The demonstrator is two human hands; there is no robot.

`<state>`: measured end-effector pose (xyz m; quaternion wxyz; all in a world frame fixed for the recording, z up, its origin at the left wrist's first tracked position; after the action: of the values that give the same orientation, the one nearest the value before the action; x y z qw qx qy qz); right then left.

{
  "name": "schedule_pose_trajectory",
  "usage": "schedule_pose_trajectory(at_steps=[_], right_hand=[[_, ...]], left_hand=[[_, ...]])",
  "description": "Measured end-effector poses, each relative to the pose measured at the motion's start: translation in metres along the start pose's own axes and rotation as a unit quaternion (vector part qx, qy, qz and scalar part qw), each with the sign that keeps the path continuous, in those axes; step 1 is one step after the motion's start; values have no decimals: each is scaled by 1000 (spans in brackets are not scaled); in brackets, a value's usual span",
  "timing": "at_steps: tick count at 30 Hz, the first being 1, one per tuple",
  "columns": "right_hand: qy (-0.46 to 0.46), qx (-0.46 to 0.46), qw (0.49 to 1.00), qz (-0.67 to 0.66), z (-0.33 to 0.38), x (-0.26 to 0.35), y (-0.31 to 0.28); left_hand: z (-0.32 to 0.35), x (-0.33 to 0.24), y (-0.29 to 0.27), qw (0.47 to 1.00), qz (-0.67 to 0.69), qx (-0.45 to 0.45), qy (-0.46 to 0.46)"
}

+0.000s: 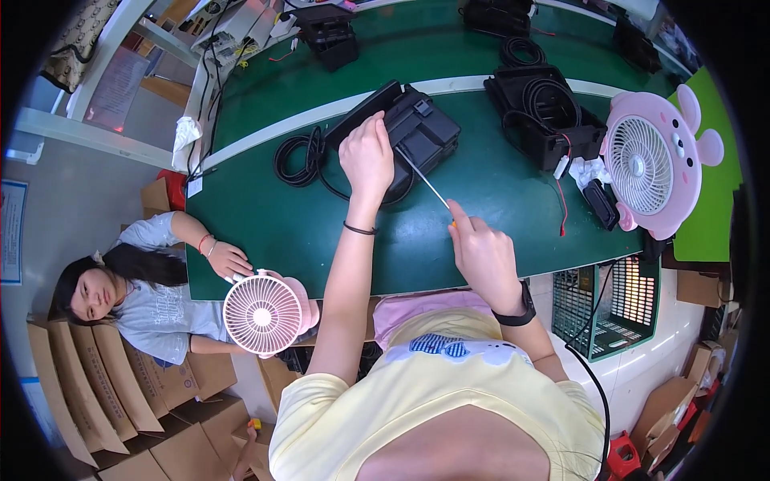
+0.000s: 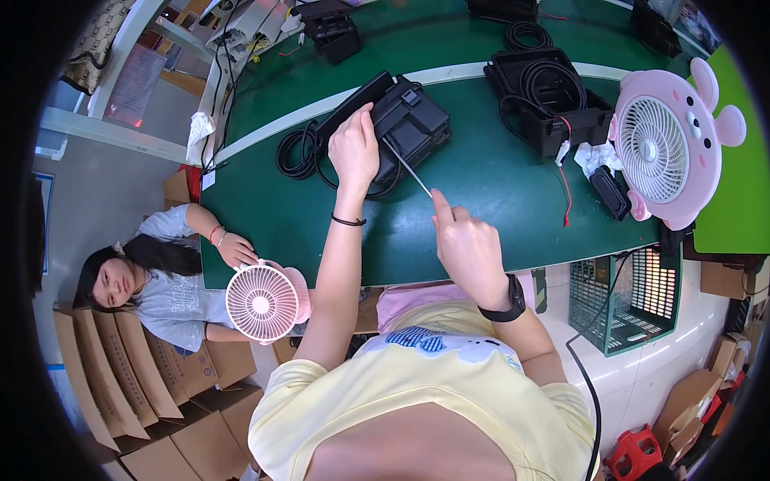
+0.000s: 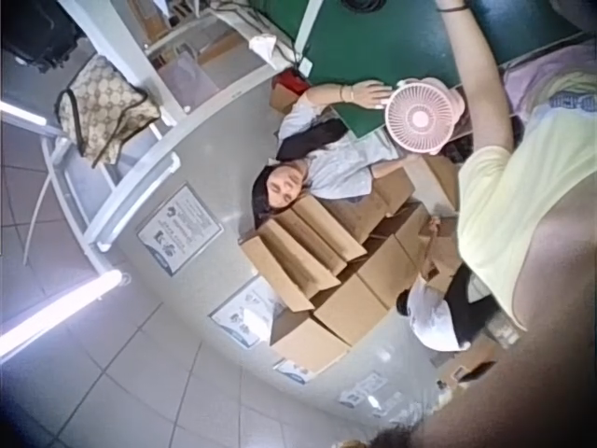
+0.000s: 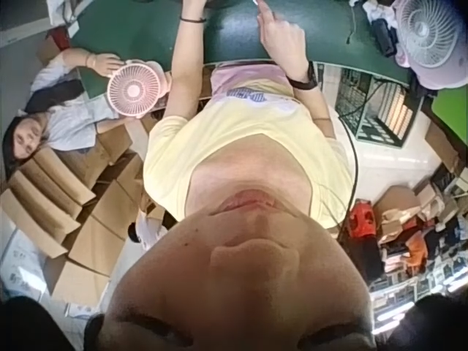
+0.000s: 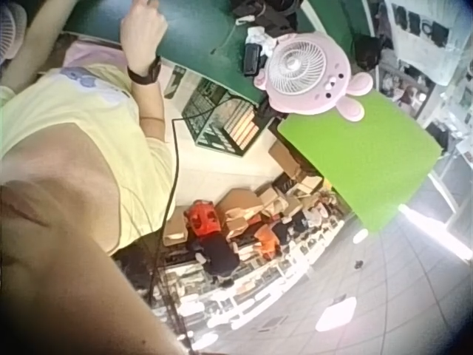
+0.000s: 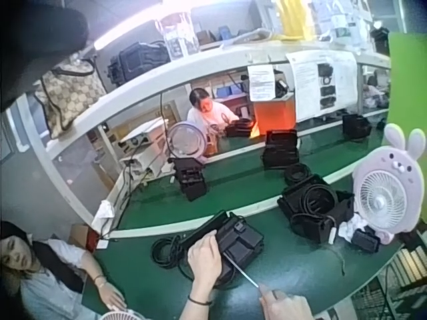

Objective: Assembling or disassembling electronic housing components using a manual screwdriver on a production workbench.

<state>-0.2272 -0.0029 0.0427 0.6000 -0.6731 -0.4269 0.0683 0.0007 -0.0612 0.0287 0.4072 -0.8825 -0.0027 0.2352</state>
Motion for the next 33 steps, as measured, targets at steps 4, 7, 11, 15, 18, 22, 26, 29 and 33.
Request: schedule_pose_trajectory(at_steps=[4,7,11,15,18,22,26,29,33], right_hand=[[-17,-4,998,67,-1,5,1],[-27,-2,995,98,-2,10,-2],[-44,7,995,90,-2,8,-2],[70,120,943,-302,3,-25,14],[211,201,737,-610,14,-39,37],[173,217,832,-481,25,-41,30],[-73,155,945,-278,20,-60,-13],[61,150,924,-346,8,-92,-30],[164,-97,831,-523,-22,-112,-5]], left_hand=[[0,-1,-1,1000,-6,-8,9],[2,-2,-3,1000,-6,-10,12],[3,0,-3,1000,5,0,9],[12,2,-11,999,41,-25,24],[19,-3,-18,995,65,-64,49],[35,-2,-30,989,79,-108,65],[61,-4,-46,983,58,-159,67],[72,-3,-50,978,74,-174,85],[85,-12,-54,964,132,-174,154]])
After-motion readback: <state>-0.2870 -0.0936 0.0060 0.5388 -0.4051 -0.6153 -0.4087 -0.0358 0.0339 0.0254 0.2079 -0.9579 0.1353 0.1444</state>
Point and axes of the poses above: each hand's wrist, its own z-axis away from the middle knuckle, its own y-axis out of the palm, x = y × z, the point moved 5 cm from there along -z, towards the middle knuckle
